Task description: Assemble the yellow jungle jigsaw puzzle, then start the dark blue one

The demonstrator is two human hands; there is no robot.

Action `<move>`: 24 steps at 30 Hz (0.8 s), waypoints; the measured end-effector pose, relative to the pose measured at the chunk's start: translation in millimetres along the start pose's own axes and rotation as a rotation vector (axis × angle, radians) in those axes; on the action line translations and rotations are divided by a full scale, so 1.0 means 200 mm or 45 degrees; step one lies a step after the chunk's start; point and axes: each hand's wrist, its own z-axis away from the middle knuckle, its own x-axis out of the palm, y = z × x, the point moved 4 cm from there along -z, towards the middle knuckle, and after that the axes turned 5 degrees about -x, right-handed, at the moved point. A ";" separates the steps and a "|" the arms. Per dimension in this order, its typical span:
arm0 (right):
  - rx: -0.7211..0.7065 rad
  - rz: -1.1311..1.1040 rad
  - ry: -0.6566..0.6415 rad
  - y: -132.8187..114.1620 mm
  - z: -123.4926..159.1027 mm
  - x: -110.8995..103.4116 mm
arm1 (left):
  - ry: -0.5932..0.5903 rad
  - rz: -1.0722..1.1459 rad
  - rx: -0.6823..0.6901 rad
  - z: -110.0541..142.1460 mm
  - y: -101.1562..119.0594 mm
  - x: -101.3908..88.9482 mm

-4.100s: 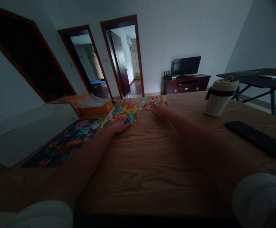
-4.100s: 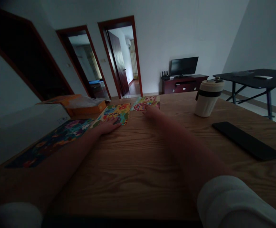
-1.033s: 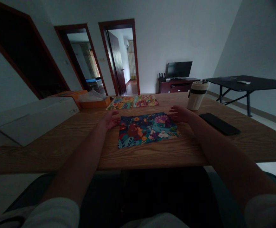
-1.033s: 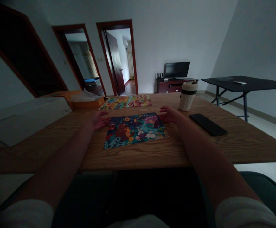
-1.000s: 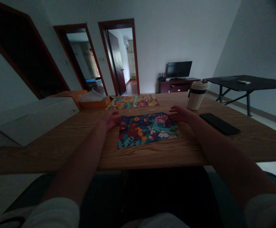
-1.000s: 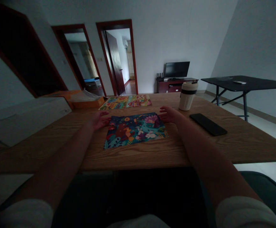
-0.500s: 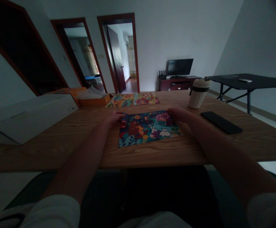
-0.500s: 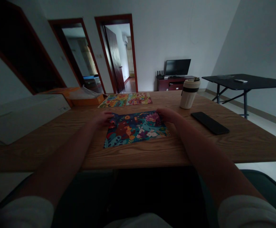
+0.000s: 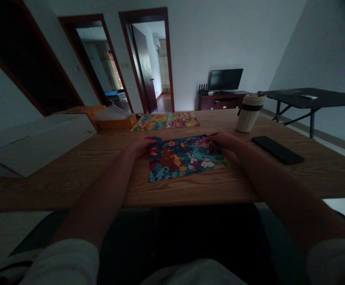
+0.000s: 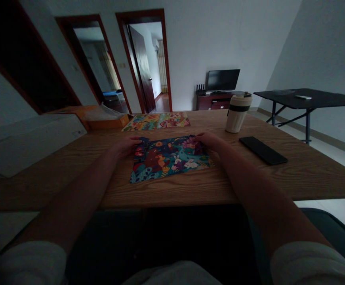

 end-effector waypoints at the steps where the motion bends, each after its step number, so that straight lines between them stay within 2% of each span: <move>1: -0.007 -0.006 0.004 0.00 0.00 0.00 | -0.005 -0.026 0.011 0.01 0.00 0.01; 8: -0.100 -0.035 -0.027 -0.02 0.00 -0.01 | 0.052 -0.032 0.210 0.03 0.06 0.02; 12: -0.147 0.039 0.000 -0.01 -0.02 -0.05 | 0.074 -0.046 0.231 0.04 0.07 0.03; 17: -0.160 0.027 0.142 -0.04 -0.02 -0.09 | 0.124 -0.048 0.257 0.05 0.08 0.01; 20: -0.173 0.003 0.193 -0.06 -0.02 -0.10 | 0.181 -0.130 0.331 0.04 0.09 -0.01; 24: -0.198 0.131 0.290 -0.06 -0.03 -0.12 | 0.246 -0.244 0.412 0.03 0.10 -0.03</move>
